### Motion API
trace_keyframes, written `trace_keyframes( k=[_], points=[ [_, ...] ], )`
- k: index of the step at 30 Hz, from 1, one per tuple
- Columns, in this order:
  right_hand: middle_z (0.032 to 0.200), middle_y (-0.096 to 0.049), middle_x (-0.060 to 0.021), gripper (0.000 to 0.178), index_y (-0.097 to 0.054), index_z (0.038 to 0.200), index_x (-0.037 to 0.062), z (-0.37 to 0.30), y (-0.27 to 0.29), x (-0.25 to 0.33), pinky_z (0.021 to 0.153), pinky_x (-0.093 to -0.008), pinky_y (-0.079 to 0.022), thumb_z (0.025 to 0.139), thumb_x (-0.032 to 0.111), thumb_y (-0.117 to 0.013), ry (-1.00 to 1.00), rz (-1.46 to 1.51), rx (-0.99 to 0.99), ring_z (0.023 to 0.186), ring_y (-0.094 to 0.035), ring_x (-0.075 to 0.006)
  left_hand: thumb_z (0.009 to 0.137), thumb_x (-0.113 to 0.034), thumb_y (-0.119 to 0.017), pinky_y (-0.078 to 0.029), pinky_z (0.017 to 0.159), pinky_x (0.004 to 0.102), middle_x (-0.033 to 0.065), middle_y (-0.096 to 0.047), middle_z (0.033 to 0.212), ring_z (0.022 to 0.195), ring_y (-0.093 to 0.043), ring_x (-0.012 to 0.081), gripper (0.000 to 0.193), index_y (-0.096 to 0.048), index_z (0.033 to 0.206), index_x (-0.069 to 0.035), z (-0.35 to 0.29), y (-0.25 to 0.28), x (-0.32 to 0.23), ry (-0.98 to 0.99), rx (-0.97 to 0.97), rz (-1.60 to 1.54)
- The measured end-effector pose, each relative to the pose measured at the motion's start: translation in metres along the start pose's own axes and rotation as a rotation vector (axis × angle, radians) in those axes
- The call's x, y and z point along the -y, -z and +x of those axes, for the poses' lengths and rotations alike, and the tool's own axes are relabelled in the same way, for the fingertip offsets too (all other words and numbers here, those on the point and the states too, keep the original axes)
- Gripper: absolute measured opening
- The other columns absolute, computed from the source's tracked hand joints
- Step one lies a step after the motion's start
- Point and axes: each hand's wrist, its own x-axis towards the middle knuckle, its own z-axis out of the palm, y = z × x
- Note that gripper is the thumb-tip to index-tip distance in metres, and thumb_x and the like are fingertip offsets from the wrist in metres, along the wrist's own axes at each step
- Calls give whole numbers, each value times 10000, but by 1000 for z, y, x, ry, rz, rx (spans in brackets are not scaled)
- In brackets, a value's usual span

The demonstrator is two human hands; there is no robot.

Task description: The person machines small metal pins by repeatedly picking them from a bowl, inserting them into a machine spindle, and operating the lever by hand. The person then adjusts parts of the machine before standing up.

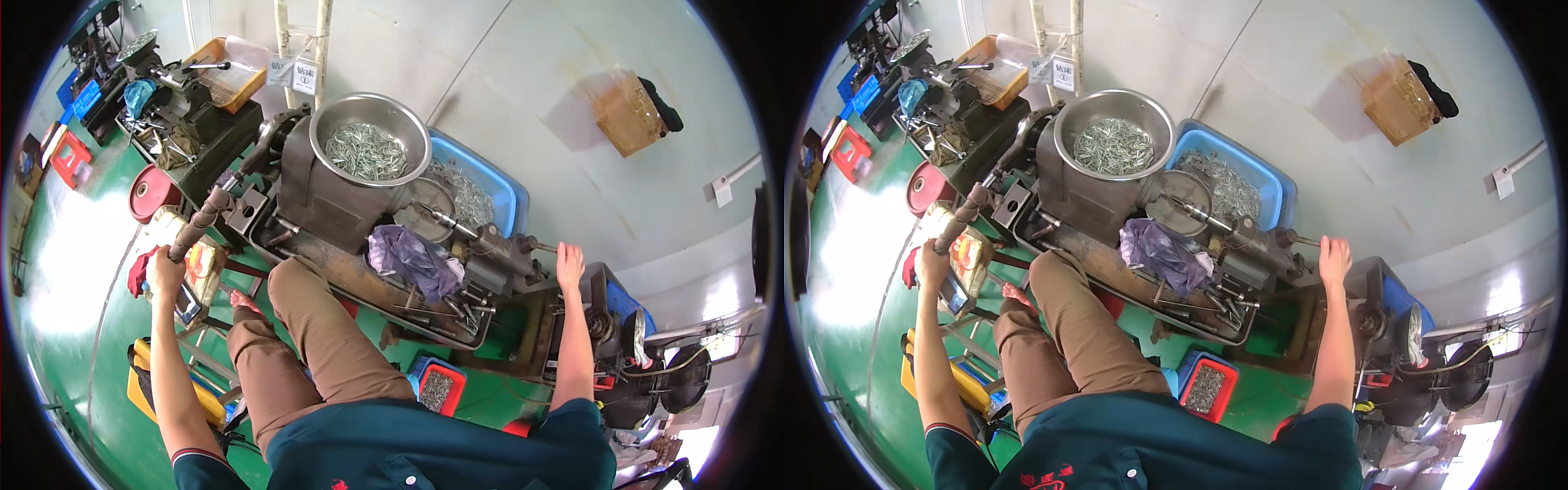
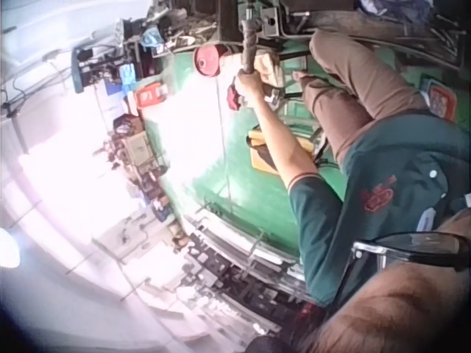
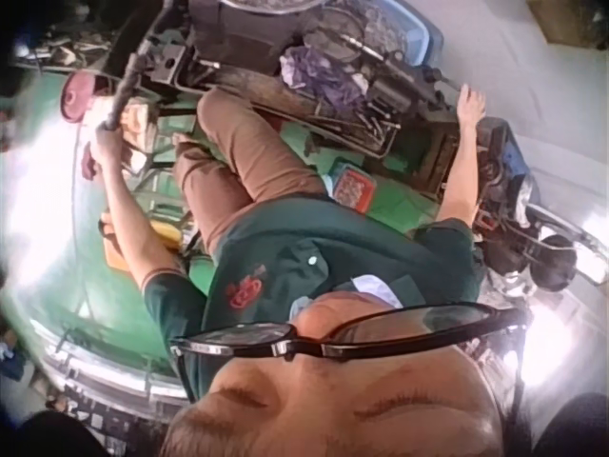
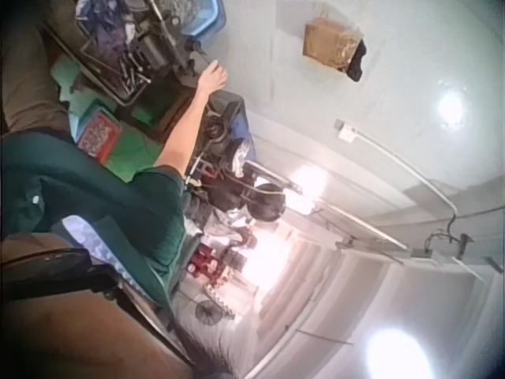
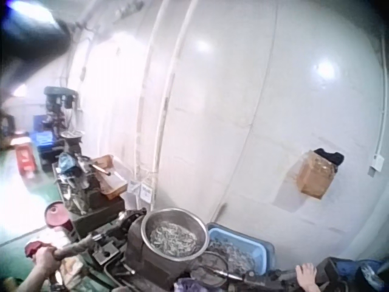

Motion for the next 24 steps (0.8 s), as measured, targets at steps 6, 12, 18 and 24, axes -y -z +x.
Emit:
trace_keyframes(
  k=[6, 12, 18, 24],
  points=[
    [655, -541, -170, 457, -508, 656, 19, -58, 54, 14, 606, -439, -404, 795, 451, -456, -29, -120, 100, 679, -531, -361, 668, -179, -555, -442, 644, 390, 184, -583, 756, 721, -566, 338, 219, -588, 834, -40, 1, -2, -1, -15, -2, -7],
    [566, -528, -200, 528, -506, 579, 8, -72, 60, 22, 548, -455, -399, 774, 497, -463, -82, -143, 94, 585, -528, -387, 672, -178, -552, -440, 645, 386, 185, -582, 773, 726, -564, 338, 229, -584, 848, -35, 0, -1, -3, -21, 4, -20],
    [581, -542, -191, 525, -531, 592, 17, -75, 62, 26, 553, -447, -404, 768, 507, -465, -91, -152, 104, 589, -532, -379, 642, -128, -550, -443, 615, 386, 190, -574, 700, 670, -566, 335, 163, -587, 765, -28, 0, -7, 3, -88, -104, -38],
    [602, -551, -186, 524, -549, 610, 21, -74, 61, 24, 580, -448, -405, 767, 513, -461, -120, -180, 117, 617, -538, -370, 659, -157, -556, -435, 666, 383, 196, -573, 777, 740, -554, 347, 224, -575, 832, -16, 2, -8, 4, -41, 3, -30]
  ],
)
